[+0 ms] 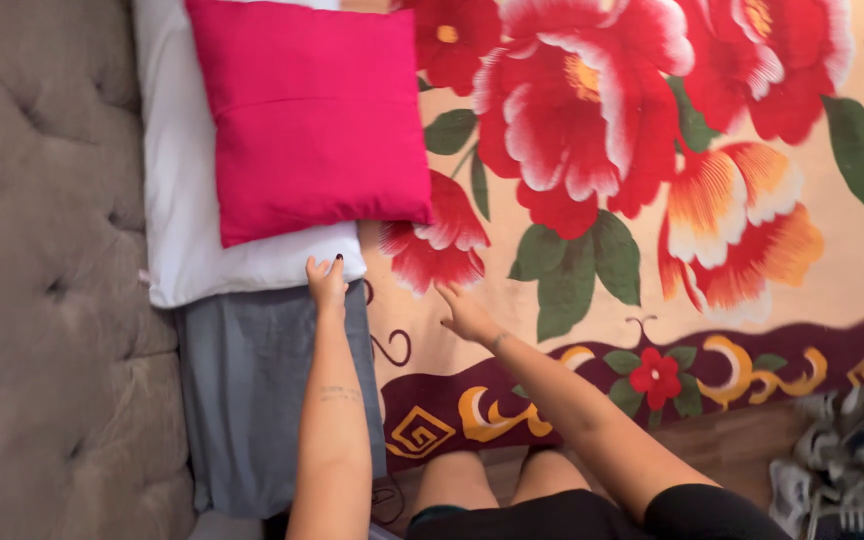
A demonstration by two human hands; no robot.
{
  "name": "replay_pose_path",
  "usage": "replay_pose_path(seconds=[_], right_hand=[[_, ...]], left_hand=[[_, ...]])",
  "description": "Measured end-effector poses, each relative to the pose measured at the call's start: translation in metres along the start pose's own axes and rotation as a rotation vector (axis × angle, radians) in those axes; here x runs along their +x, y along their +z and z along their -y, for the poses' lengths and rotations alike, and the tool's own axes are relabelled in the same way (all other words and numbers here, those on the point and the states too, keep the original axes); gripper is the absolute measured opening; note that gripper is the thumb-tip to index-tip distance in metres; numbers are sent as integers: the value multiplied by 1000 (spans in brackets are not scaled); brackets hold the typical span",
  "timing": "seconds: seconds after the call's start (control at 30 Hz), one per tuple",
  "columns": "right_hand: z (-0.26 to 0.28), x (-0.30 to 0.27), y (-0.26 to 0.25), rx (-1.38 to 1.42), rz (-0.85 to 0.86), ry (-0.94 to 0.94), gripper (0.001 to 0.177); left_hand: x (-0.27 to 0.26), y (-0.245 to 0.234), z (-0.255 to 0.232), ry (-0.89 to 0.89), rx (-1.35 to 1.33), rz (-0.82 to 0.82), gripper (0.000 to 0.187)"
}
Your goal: The person sweeps the floor with a broom, then adjusts a floral blanket and places white and pink pillows on the bed. The person resumes sweeping the floor around shoes and a white cabinet.
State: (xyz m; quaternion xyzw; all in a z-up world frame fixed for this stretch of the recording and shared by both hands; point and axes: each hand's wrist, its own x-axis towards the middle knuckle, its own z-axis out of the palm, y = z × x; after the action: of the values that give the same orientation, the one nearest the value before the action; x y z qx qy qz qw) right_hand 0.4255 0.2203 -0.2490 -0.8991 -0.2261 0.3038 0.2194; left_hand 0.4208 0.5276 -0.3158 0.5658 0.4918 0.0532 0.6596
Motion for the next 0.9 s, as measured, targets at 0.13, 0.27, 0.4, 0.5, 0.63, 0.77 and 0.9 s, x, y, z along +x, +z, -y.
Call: replay_pose_path(seconds=[0.13,0.27,0.4,0.5,0.63,0.77,0.9], right_hand=[[-14,-88,3,239,-46,95,81],[-15,-162,-22,296,-199,102,76],[-48,-222,-44,262,-404,82,72],[-82,-280,-60,222,-573,85,74],[-149,-380,-56,288,-744,254,72],[-244,-513,-48,454,-896,437,66],[-345,-650,-43,347,-1051,544,66]], left_hand=[[-2,64,98,142,291,89,82],[-163,92,103,490,403,533,71],[-309,119,78,292,501,863,58],[-409,152,46,493,746,1097,49],[-483,213,71,787,855,1241,52],[-558,295,146,946,880,1314,55],[-663,367,222,785,986,1292,52]])
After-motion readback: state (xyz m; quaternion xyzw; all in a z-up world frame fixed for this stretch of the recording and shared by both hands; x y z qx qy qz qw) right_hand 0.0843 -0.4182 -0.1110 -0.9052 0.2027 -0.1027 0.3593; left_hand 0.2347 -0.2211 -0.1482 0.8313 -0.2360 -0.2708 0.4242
